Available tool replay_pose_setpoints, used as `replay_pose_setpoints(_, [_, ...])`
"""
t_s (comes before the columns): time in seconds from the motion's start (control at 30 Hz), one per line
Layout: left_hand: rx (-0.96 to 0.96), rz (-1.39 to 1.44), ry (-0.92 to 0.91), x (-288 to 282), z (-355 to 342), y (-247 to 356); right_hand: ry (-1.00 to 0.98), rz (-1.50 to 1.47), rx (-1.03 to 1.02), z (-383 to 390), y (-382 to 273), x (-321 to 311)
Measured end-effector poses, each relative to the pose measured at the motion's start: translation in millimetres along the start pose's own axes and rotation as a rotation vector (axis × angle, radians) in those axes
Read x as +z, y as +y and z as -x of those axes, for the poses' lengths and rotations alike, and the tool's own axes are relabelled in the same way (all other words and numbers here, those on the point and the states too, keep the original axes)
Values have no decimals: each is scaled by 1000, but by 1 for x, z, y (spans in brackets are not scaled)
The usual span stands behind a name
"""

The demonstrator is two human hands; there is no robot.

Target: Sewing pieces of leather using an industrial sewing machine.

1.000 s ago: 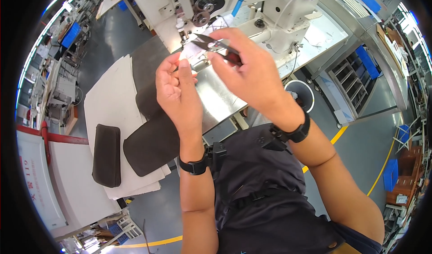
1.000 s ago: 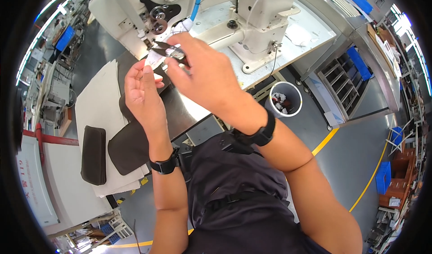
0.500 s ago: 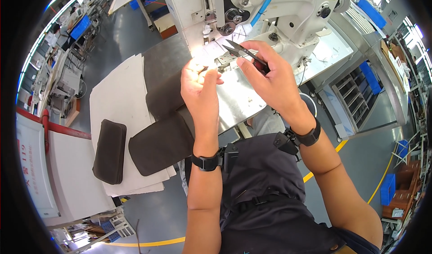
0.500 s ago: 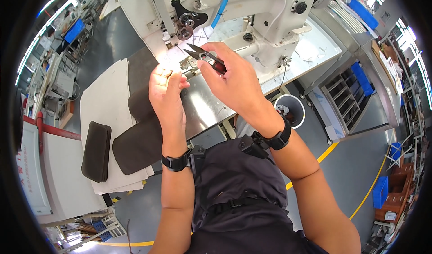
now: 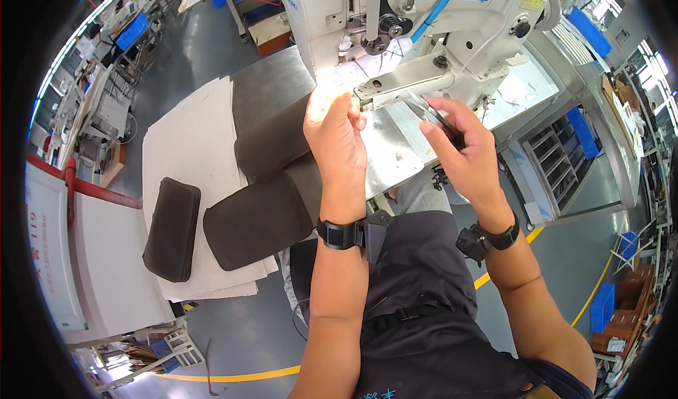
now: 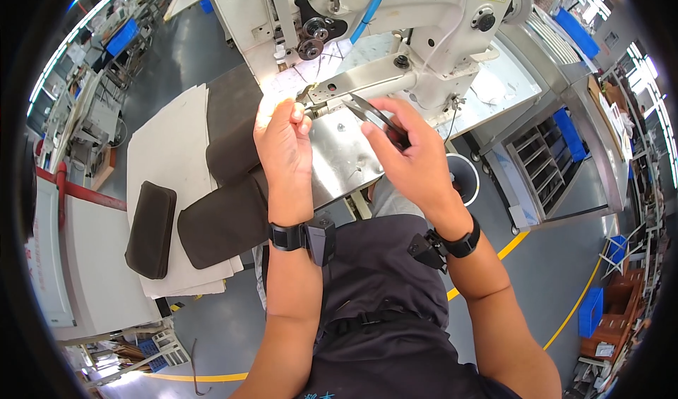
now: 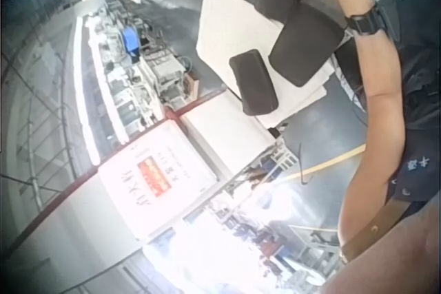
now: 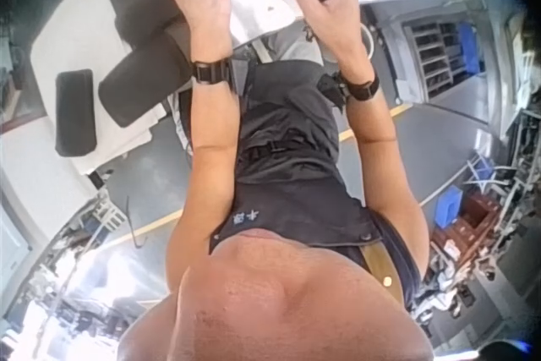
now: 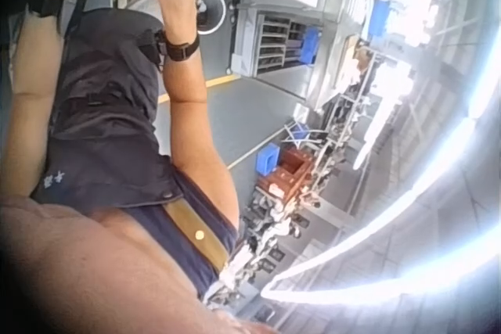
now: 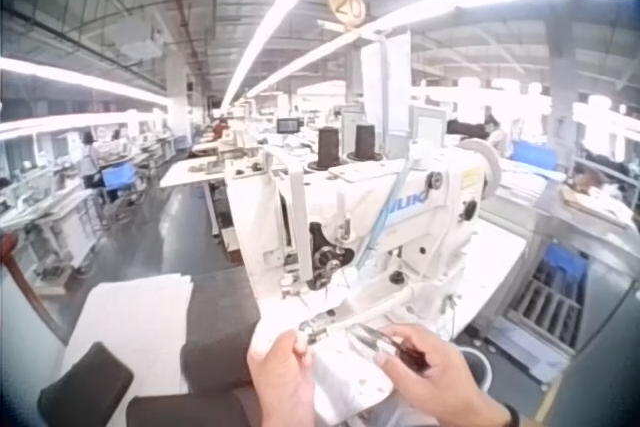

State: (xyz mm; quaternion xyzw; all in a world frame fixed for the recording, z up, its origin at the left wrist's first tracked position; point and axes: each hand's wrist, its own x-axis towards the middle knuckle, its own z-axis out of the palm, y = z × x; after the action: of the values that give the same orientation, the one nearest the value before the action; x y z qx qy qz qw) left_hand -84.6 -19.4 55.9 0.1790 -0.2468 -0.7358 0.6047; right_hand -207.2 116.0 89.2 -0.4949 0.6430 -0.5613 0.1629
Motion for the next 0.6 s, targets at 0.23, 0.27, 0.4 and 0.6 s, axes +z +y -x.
replay_pose_setpoints(0.23, [131, -264, 71, -5, -11, -3, 17, 49, 160, 28, 38, -26])
replay_pose_setpoints(0.27, [142, -216, 104, -6, -12, -3, 18, 45, 220, 31, 41, -28])
replay_pose_setpoints(0.4, [89, -251, 54, -12, -11, -2, 17, 100, 204, 35, 50, -32])
replay_pose_setpoints(0.6, [135, -453, -17, -18, 0, 1, -5, 124, 243, 29, 67, -29])
